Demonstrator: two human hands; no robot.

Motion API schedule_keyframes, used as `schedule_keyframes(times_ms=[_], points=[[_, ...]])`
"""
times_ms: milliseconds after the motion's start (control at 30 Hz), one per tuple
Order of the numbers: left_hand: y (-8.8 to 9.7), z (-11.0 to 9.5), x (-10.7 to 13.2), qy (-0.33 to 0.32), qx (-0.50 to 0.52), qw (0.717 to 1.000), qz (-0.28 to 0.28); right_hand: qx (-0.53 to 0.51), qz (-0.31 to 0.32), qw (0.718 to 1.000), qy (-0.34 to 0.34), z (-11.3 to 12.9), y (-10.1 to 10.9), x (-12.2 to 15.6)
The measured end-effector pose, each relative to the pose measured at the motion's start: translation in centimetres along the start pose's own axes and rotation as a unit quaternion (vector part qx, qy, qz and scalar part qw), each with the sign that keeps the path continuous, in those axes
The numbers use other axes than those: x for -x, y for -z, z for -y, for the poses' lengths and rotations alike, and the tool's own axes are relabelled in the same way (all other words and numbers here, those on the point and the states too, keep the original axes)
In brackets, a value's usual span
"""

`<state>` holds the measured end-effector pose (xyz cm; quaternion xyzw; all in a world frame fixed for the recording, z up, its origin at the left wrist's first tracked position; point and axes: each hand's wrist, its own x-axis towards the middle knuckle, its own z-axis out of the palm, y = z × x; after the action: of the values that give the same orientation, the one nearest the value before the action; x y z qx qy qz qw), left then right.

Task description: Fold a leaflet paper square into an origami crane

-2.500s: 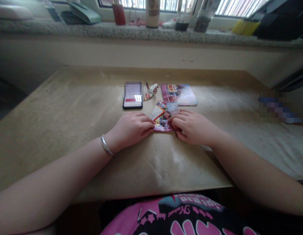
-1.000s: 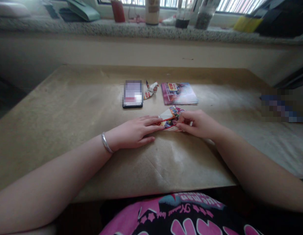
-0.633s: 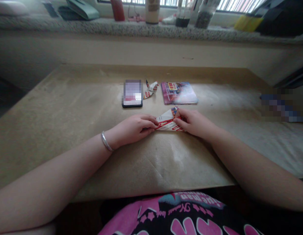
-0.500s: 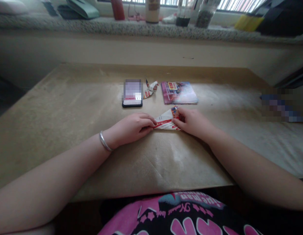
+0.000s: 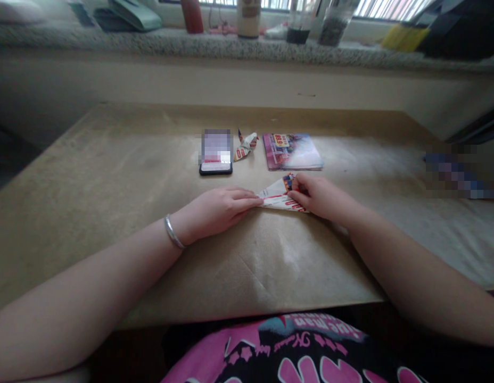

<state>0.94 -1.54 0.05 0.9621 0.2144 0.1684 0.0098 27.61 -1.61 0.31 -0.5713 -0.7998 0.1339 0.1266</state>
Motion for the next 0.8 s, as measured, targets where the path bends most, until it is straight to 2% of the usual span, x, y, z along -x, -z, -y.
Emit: schedule_keyframes(times_ms=[100,167,233,300,367,467,633,800], points=[[-0.2,0.0,-0.1,-0.001,0.011,1.0,0.018,0.044,-0.013,0.999,-0.012,0.2,0.4,0.4],[-0.2,0.0,-0.1,0.0,0.02,0.999,0.031,0.096,-0.049,0.994,-0.01,0.4,0.6,0.6],[-0.2,0.1,-0.1,-0.002,0.028,0.999,0.037,0.142,-0.091,0.985,0.026,0.7,0.8,0.6],[-0.2,0.1,-0.1,-0.004,0.03,0.999,0.038,0.153,-0.108,0.978,0.092,1.0,0.7,0.5],[-0.1,0.0,-0.1,-0.006,0.028,0.999,0.034,0.13,-0.088,0.976,0.151,1.3,0.4,0.3],[-0.1,0.0,-0.1,-0.012,0.023,0.999,0.023,0.111,-0.054,0.976,0.182,1.9,-0.3,0.0],[-0.1,-0.1,0.0,-0.021,0.008,1.0,0.02,0.112,-0.062,0.981,0.143,2.9,-1.0,-0.1],[0.0,-0.1,0.0,-0.013,0.003,0.999,0.034,0.07,-0.023,0.987,0.139,2.6,-1.0,-0.4]])
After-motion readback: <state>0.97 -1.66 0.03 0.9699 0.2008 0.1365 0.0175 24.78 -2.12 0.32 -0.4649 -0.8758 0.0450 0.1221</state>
